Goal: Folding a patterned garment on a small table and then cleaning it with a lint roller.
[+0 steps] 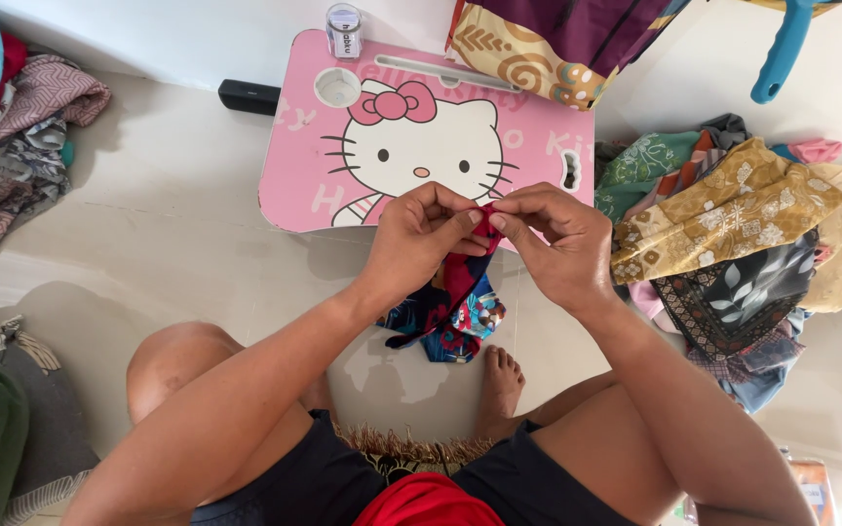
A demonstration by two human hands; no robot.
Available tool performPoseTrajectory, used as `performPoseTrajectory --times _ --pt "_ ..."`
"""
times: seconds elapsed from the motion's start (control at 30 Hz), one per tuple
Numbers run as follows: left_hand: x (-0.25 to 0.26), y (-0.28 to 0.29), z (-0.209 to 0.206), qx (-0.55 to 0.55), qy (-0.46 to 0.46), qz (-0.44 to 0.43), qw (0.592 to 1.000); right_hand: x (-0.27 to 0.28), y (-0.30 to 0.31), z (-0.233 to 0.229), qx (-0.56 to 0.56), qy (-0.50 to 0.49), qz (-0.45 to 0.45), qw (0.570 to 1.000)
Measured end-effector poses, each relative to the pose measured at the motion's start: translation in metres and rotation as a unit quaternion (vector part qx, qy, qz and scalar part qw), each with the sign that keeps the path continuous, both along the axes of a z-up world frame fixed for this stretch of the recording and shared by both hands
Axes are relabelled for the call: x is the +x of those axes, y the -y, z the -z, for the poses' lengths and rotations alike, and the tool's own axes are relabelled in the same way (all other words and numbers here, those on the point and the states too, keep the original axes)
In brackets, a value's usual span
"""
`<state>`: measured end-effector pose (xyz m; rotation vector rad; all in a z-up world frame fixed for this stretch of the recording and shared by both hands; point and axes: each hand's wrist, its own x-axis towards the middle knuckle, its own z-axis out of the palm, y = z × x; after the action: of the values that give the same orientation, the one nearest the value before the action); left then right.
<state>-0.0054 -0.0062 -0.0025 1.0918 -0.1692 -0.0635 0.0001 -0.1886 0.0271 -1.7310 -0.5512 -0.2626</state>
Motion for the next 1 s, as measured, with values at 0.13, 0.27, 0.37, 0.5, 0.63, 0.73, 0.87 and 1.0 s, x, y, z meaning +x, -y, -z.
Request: performPoseTrajectory --times 0.13,0.27,0.37,0.5,0.63,0.73,0.87,1.0 --pt "-0.001 0.000 -0.004 -0.002 -0.007 0.000 1.000 0.001 0.002 0.001 0.003 0.000 -0.005 1.000" --pt "-0.002 0.000 -0.001 -0.003 -0.018 0.002 1.000 0.000 0.003 0.006 0.009 -0.008 -0.005 1.000" --pt "-0.002 0.000 0.000 -0.005 -0.018 0.000 1.000 -0.001 0.004 0.006 0.016 -0.025 0.001 1.000" --pt "-0.001 0.000 -0.001 0.009 -0.001 -0.007 1.000 0.003 0.008 0.012 0.059 -0.063 0.011 0.996" --pt "-0.005 -0.001 -0.001 0.022 0.016 -0.008 1.000 0.007 0.012 0.014 0.072 -0.084 0.020 0.994" --pt "-0.007 0.000 -0.002 0.024 0.020 -0.008 0.999 0.007 0.011 0.011 0.103 -0.116 0.036 0.987" --pt "-0.007 0.003 0.001 0.025 0.020 -0.010 0.999 0.007 0.011 0.011 0.108 -0.123 0.047 0.985" --pt "-0.005 0.008 0.012 0.033 0.022 -0.021 0.999 0.002 0.005 0.011 0.094 -0.098 0.056 0.989"
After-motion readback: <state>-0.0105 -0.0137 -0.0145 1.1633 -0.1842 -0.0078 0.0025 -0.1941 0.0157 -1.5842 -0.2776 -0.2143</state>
